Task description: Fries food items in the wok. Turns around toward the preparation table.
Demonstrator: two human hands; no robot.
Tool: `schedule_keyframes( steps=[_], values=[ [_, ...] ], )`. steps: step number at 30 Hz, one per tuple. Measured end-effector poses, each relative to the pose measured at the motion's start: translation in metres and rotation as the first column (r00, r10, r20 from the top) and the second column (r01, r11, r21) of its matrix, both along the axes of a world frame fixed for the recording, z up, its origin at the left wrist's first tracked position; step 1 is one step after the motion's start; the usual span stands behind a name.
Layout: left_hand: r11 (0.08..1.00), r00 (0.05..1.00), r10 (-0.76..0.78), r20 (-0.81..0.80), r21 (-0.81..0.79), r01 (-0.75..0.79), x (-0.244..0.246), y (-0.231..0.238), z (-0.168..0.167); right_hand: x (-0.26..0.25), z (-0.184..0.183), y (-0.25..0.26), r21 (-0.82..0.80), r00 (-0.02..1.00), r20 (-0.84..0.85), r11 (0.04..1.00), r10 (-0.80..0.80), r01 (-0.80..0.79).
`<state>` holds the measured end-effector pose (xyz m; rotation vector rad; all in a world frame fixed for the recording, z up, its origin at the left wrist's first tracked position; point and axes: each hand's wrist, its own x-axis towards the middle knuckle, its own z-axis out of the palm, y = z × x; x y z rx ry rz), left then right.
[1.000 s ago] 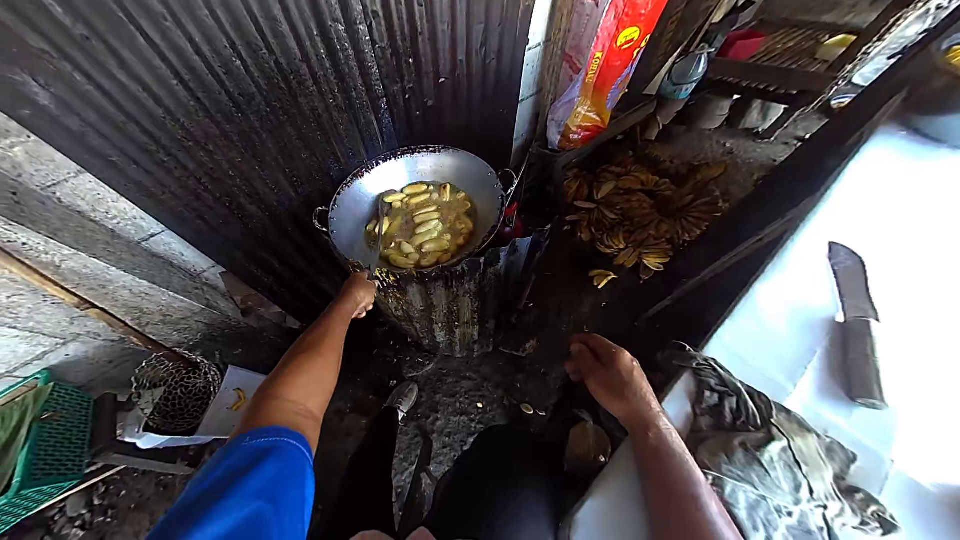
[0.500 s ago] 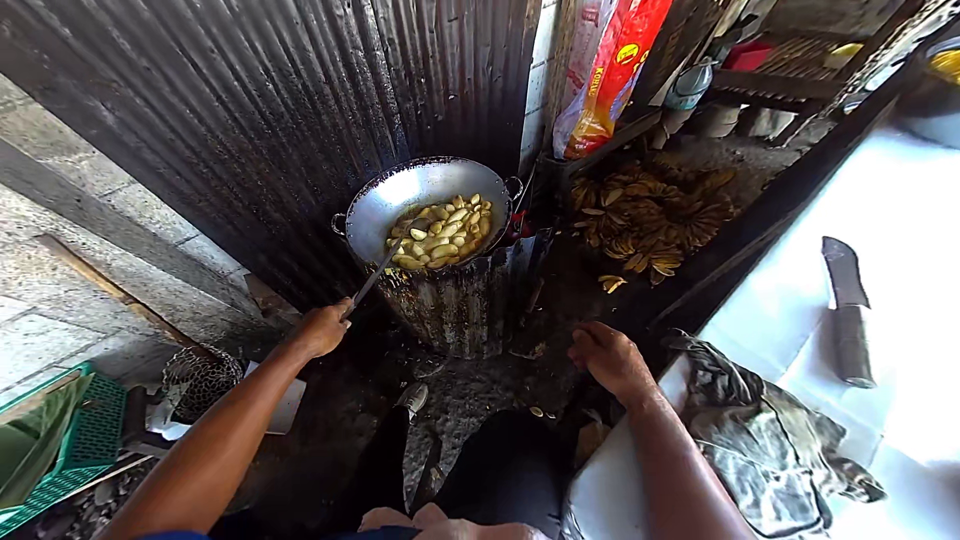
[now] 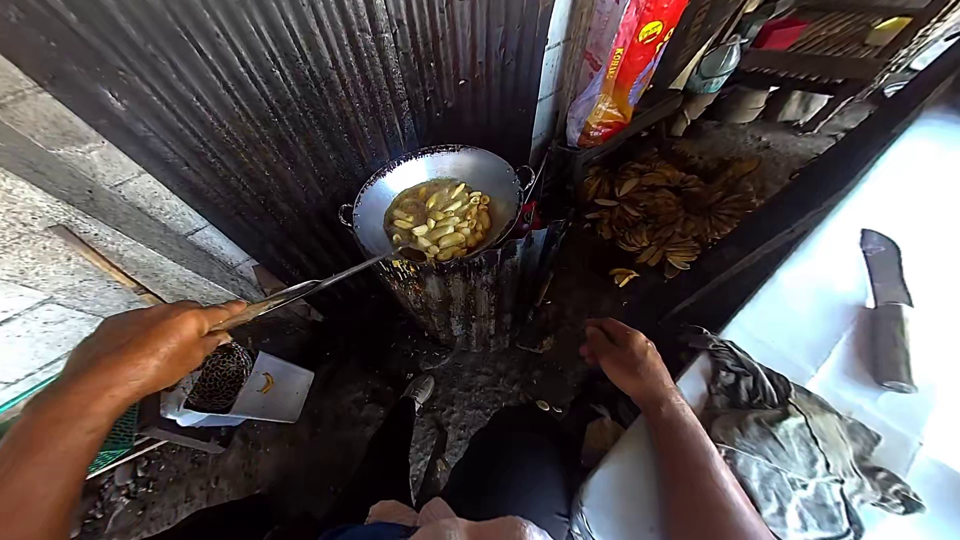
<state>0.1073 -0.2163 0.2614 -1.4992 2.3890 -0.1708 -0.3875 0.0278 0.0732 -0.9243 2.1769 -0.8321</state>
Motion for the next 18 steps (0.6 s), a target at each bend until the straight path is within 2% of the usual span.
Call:
schedule_keyframes(
  steps=[3,7,11,15,18],
  values=[
    [0.999,0.995,-0.025,0.096,0.047,0.02,-0.035,-0.004,-0.012,-0.001,-0.001,0.0,0.009,1.0,-0.004,1.0,0.008,-0.008],
    [0.993,0.988,-0.019,0.15,0.117,0.001,-0.094,-0.023,-0.082,0.0,0.0,-0.002,0.036,1.0,-0.006,0.999,0.015,-0.015],
    [0.986,0.992,0.094,0.084,0.126,-0.105,-0.151,-0.037,-0.153,0.0,-0.002,-0.001,0.051,1.0,-0.005,0.999,0.014,-0.014],
    [0.969,0.982,0.174,-0.072,0.19,-0.158,-0.203,-0.068,-0.198,-0.002,-0.001,-0.001,0.047,1.0,0.004,0.999,0.01,-0.01],
    [0.924,0.888,0.302,-0.348,0.336,-0.182,-0.234,-0.097,-0.223,-0.003,-0.003,-0.002,0.026,0.999,0.034,1.0,-0.014,0.013]
  ],
)
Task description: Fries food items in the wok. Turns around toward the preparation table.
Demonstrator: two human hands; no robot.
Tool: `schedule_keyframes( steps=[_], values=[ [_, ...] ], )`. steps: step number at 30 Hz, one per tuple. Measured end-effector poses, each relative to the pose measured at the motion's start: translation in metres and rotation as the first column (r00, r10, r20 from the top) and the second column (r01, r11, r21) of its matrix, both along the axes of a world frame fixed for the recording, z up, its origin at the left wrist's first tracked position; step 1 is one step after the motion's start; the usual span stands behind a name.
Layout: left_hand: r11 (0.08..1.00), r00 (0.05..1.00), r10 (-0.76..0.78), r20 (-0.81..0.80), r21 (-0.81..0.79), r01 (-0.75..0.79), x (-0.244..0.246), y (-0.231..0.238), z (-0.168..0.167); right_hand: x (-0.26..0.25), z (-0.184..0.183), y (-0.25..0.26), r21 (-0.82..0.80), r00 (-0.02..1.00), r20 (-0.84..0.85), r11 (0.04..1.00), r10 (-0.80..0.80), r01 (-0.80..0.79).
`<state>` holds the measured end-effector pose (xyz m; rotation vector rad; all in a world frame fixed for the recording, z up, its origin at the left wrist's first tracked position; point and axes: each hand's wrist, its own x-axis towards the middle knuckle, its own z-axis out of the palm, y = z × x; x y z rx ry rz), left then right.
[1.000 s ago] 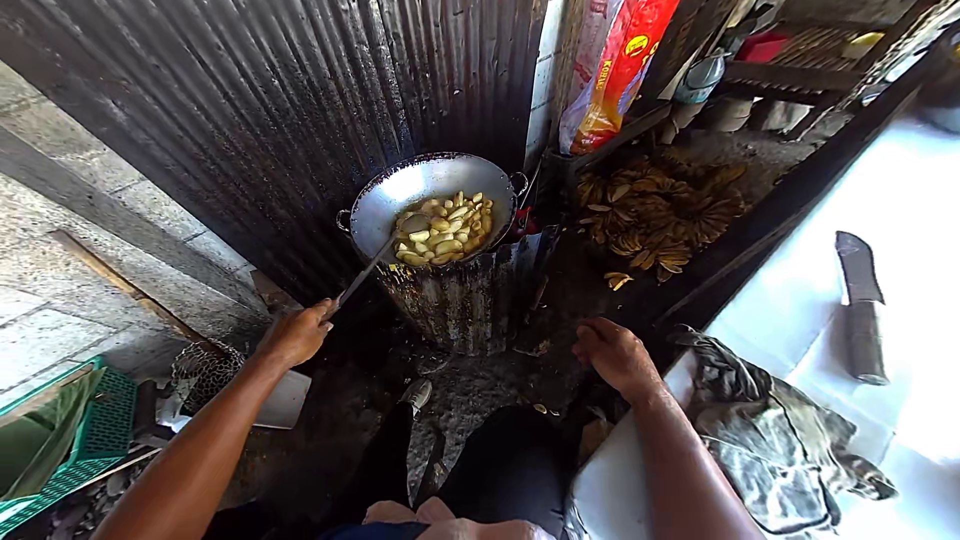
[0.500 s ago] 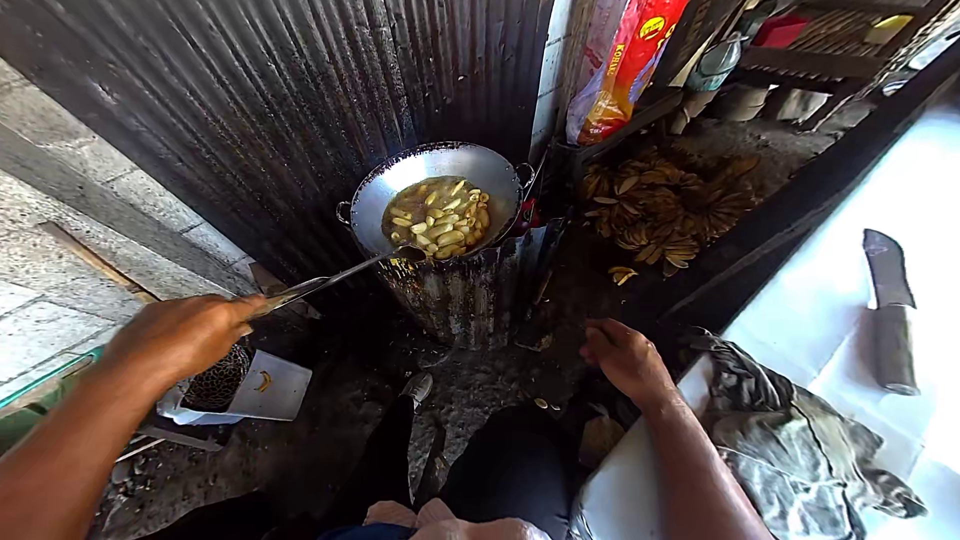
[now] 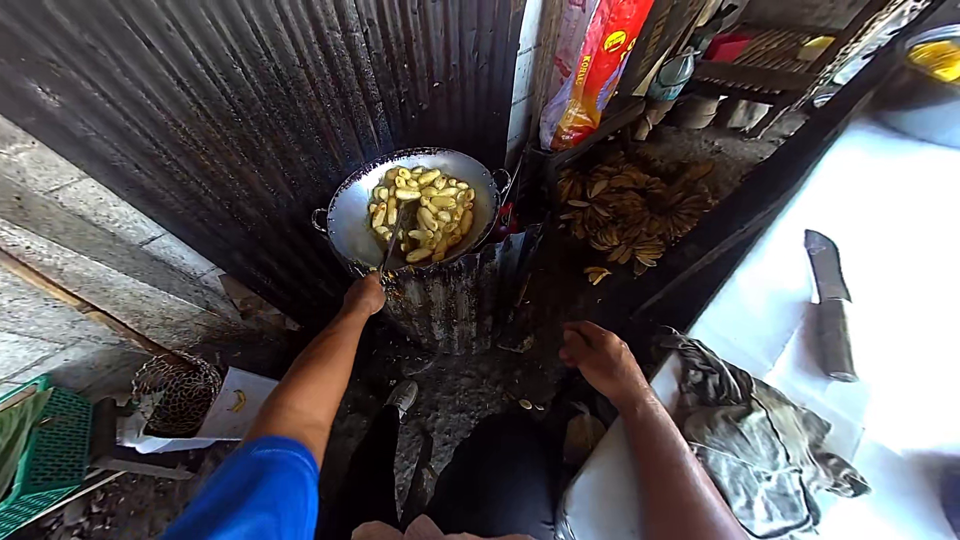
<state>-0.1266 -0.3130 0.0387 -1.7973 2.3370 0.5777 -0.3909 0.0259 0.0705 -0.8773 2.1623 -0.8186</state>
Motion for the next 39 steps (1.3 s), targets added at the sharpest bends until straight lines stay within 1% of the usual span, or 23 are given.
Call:
schedule_keyframes(
  steps=[1,3,4,5,6,9,11,14,17,19,22,24,26,28,30,32,33,35,37,39],
  values=[
    [0.997,0.991,0.059,-0.118,0.047,-0.054,-0.008,-0.006,-0.007,-0.001,0.0,0.0,-0.002,1.0,0.011,1.0,-0.008,0.008],
    [0.966,0.929,0.22,-0.299,0.197,-0.165,-0.019,-0.007,-0.017,-0.001,0.0,-0.001,-0.003,1.0,0.021,1.0,-0.013,0.014],
    [0.939,0.887,0.297,-0.354,0.279,-0.203,-0.019,-0.001,-0.017,-0.002,-0.001,0.0,-0.002,1.0,0.022,1.0,-0.012,0.012],
    [0.917,0.865,0.337,-0.372,0.337,-0.212,-0.016,0.007,-0.011,-0.002,-0.001,-0.001,-0.004,1.0,0.02,1.0,-0.009,0.009],
    [0.915,0.874,0.327,-0.361,0.354,-0.196,-0.01,0.016,-0.003,-0.001,0.0,-0.001,-0.005,1.0,0.023,1.0,-0.005,0.005],
    [0.947,0.959,0.181,-0.218,0.303,-0.11,0.03,0.039,0.024,-0.002,0.001,-0.001,-0.003,1.0,0.031,1.0,0.008,-0.008],
    [0.972,0.989,0.077,-0.124,0.231,-0.047,0.067,0.052,0.047,-0.002,0.0,-0.001,-0.005,1.0,0.018,1.0,0.013,-0.013],
    [0.995,0.999,-0.04,-0.022,0.087,0.041,0.115,0.073,0.082,-0.001,0.0,-0.001,-0.01,1.0,0.012,1.0,0.023,-0.023],
    [0.997,0.997,-0.073,0.012,-0.015,0.074,0.154,0.099,0.119,0.0,-0.001,0.0,-0.008,1.0,0.003,1.0,0.019,-0.019],
    [0.996,0.997,-0.072,0.016,-0.056,0.073,0.18,0.11,0.141,0.0,-0.001,0.0,-0.01,1.0,-0.004,1.0,0.018,-0.018],
    [0.997,0.998,-0.063,-0.017,-0.056,0.062,0.213,0.12,0.168,0.001,0.0,0.001,-0.016,1.0,-0.01,1.0,0.022,-0.022],
    [0.998,0.998,-0.058,-0.036,-0.02,0.057,0.22,0.125,0.18,0.002,0.002,0.001,-0.015,1.0,-0.011,1.0,0.015,-0.016],
    [0.996,0.996,-0.082,-0.028,0.017,0.082,0.216,0.126,0.183,0.003,0.003,0.001,-0.011,1.0,-0.01,1.0,0.011,-0.011],
    [0.988,0.989,-0.147,0.02,0.052,0.146,0.197,0.127,0.178,0.003,0.003,0.001,-0.011,1.0,0.002,1.0,0.005,-0.005],
    [0.968,0.961,-0.249,0.118,0.072,0.242,0.163,0.125,0.163,0.002,0.003,0.001,-0.006,1.0,0.018,1.0,0.005,-0.005],
    [0.943,0.907,-0.33,0.262,0.056,0.327,0.12,0.123,0.14,0.001,0.002,0.001,-0.009,1.0,0.014,1.0,0.01,-0.01],
    [0.936,0.878,-0.345,0.331,0.047,0.35,0.097,0.121,0.129,0.002,0.002,0.002,-0.006,1.0,0.007,1.0,0.014,-0.013],
    [0.933,0.843,-0.338,0.418,0.029,0.359,0.053,0.116,0.11,0.003,0.002,0.001,0.0,1.0,-0.008,1.0,0.017,-0.017],
    [0.936,0.84,-0.312,0.445,-0.005,0.351,0.018,0.109,0.092,0.002,0.002,0.001,0.002,1.0,-0.014,1.0,0.022,-0.022],
    [0.936,0.852,-0.288,0.437,-0.058,0.346,-0.009,0.099,0.072,0.003,0.0,0.002,0.003,1.0,-0.017,1.0,0.025,-0.025]
  ],
)
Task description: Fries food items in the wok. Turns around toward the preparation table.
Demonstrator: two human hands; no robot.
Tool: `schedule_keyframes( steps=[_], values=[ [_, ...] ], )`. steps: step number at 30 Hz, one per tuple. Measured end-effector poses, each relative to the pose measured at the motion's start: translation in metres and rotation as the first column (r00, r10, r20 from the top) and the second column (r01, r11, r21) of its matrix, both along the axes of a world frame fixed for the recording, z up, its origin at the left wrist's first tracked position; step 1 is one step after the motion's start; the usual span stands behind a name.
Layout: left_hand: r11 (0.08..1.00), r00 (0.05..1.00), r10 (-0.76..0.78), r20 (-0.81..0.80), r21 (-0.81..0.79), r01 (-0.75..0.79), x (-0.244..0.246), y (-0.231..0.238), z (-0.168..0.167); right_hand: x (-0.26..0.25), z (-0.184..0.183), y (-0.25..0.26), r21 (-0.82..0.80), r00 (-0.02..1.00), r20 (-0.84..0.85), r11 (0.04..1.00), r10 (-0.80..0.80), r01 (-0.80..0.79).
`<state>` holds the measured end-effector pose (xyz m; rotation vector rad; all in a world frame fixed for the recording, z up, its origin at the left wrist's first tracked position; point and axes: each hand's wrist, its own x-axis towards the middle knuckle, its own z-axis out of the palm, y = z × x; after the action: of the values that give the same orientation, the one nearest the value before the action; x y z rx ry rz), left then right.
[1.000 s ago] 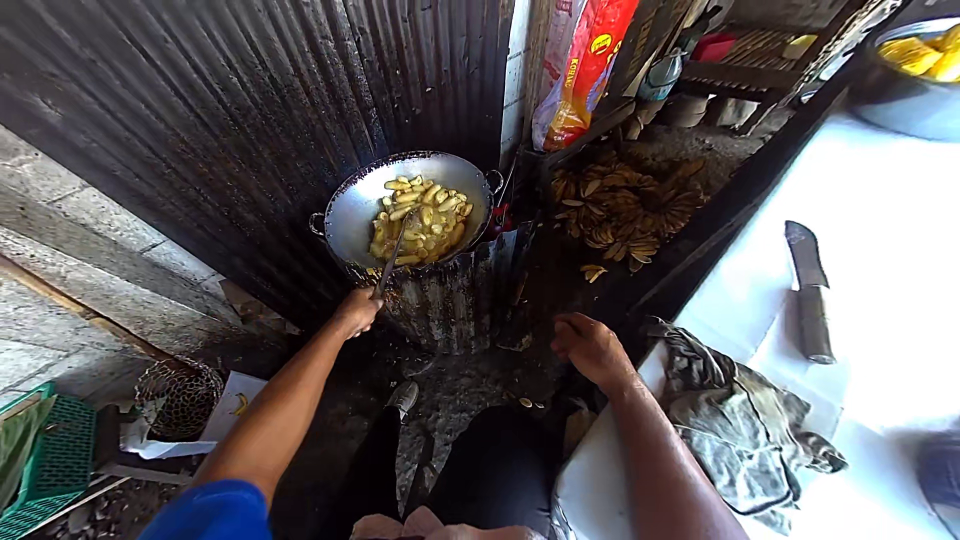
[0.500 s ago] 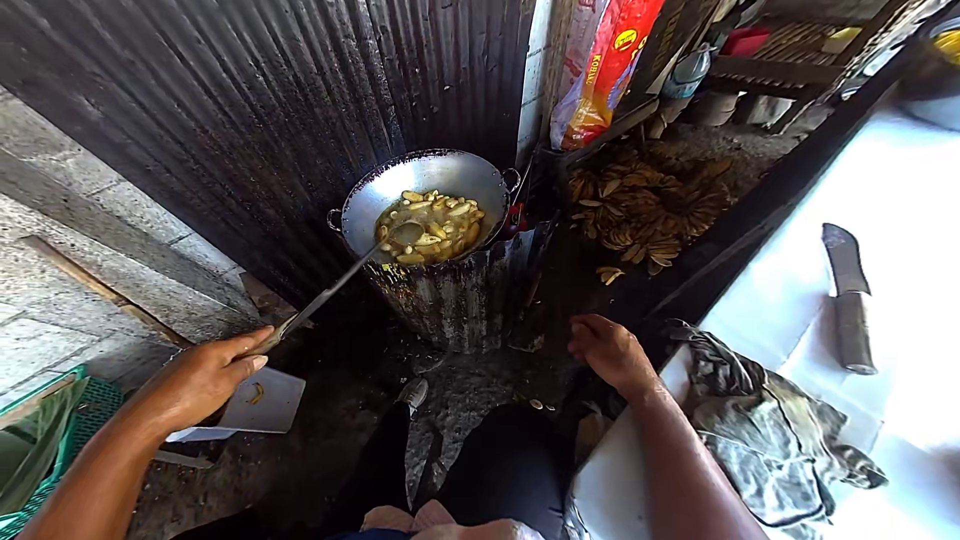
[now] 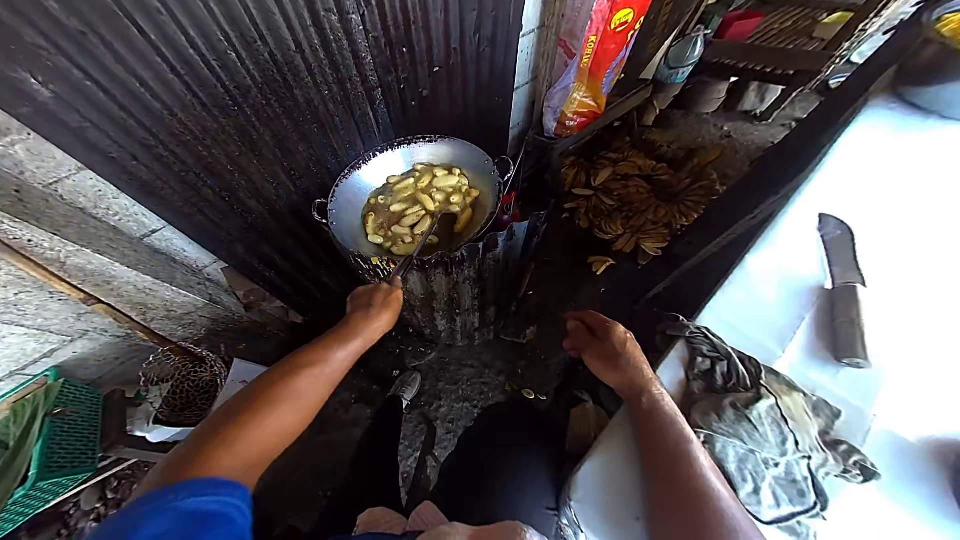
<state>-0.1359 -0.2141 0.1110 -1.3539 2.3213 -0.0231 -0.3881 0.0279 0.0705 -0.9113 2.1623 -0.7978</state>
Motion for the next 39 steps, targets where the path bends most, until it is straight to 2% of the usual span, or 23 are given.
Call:
schedule_keyframes(
  steps=[4,7,10,13,20,26,29,32,35,39],
  values=[
    [0.996,0.996,0.068,-0.055,-0.053,-0.071,-0.047,-0.023,-0.031,0.0,0.001,0.0,0.007,1.0,-0.014,1.0,0.0,0.0],
    [0.991,0.99,0.113,-0.085,-0.063,-0.119,-0.062,-0.046,-0.045,-0.001,0.0,0.0,0.003,1.0,-0.01,1.0,0.001,-0.001],
    [0.989,0.989,0.116,-0.086,-0.083,-0.123,-0.049,-0.062,-0.048,-0.002,0.0,0.0,-0.004,1.0,0.002,1.0,-0.011,0.011],
    [0.991,0.995,0.089,-0.05,-0.098,-0.093,-0.013,-0.064,-0.04,-0.001,0.002,0.0,-0.004,1.0,0.007,1.0,-0.017,0.017],
    [0.994,0.999,0.025,-0.04,-0.102,-0.029,0.098,-0.062,0.031,0.0,0.002,-0.002,-0.015,1.0,-0.001,1.0,0.007,-0.007],
    [0.982,0.987,0.066,-0.144,-0.165,-0.089,0.174,-0.039,0.124,0.001,0.001,-0.002,-0.021,1.0,-0.005,1.0,0.005,-0.005],
    [0.968,0.996,0.001,-0.087,-0.249,-0.023,0.208,-0.029,0.152,0.0,-0.001,-0.002,-0.009,1.0,-0.022,1.0,0.016,-0.016],
    [0.962,0.999,0.002,0.054,-0.271,0.013,0.214,-0.018,0.166,0.0,0.0,-0.002,-0.002,0.999,-0.033,1.0,0.011,-0.011],
    [0.961,0.992,-0.022,0.126,-0.27,0.056,0.201,-0.015,0.152,0.0,-0.001,-0.002,-0.001,0.999,-0.04,1.0,0.011,-0.011],
    [0.981,0.992,-0.06,0.111,-0.176,0.079,0.156,-0.034,0.084,0.001,0.001,-0.002,0.012,0.999,-0.04,1.0,0.02,-0.019]
  ],
)
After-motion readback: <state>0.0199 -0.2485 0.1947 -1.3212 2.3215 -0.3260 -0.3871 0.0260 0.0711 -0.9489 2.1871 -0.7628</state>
